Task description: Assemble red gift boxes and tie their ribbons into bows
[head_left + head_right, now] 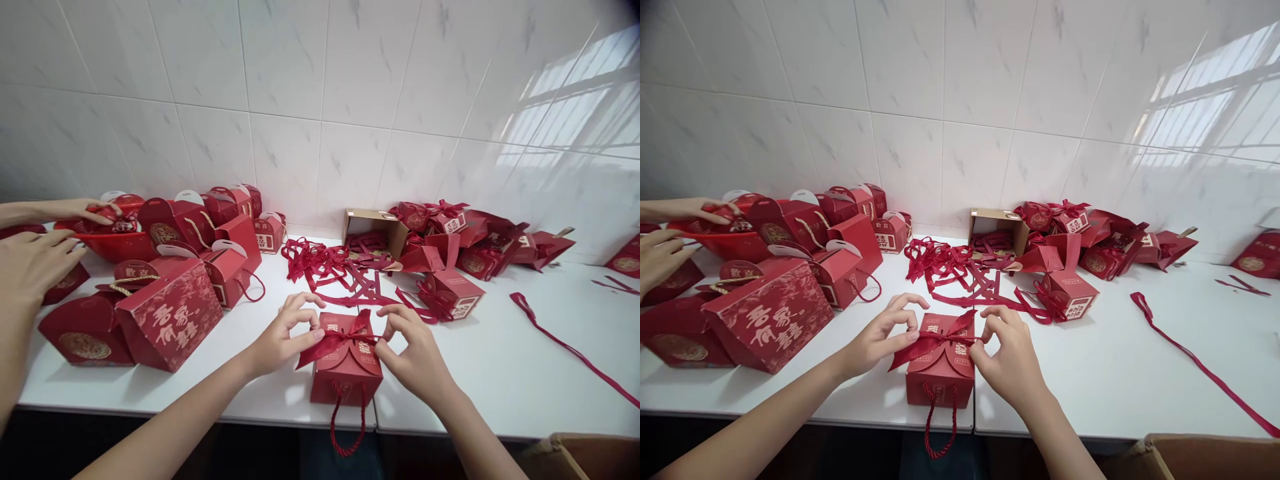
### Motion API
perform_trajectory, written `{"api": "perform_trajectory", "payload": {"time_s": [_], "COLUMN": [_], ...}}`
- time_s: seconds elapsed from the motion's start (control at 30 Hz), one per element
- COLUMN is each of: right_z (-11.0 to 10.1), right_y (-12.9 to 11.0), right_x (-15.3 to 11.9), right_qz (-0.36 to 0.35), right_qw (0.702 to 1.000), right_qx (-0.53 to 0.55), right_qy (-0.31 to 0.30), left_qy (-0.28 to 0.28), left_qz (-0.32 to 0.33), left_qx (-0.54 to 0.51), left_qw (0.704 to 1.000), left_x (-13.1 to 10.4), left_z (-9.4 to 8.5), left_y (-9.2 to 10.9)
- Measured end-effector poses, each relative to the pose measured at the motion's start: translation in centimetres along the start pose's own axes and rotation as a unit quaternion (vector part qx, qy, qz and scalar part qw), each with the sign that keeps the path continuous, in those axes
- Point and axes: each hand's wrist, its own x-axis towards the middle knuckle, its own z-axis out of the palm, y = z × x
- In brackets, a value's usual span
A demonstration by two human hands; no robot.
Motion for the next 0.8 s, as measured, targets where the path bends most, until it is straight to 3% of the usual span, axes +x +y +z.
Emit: {"api": "perform_trajectory", "payload": {"time_s": [0.07,0.13,0.4,0.8], "right_z": [0.4,0.7,0.6,0.4], "right_y": [0.1,0.1,0.3,0.1], "right_x": [0.0,-0.1,-0.7,-0.9], "right_qz": [0.012,0.019,-0.006,-0.004], "right_qw": [1.000,0.999,0.998,0.998], "right_qx": [0.024,0.032,0.018,0.025], "right_qy": [0.010,0.019,0.054,0.057], "left_qy": [-0.016,-0.019,-0.001,0.031], "left_qz": [-0.014,-0.022,0.010,0.039], "left_qx": [-0.119,-0.153,0.080,0.234], "left_qw": [0.993,0.988,0.997,0.971], "left_x": [0.2,0.3,-0.5,-0.9], "left_z": [0.1,0.1,-0.6,-0.6], "left_y": [-0.4,-0.7,-1.0,-1.5]}}
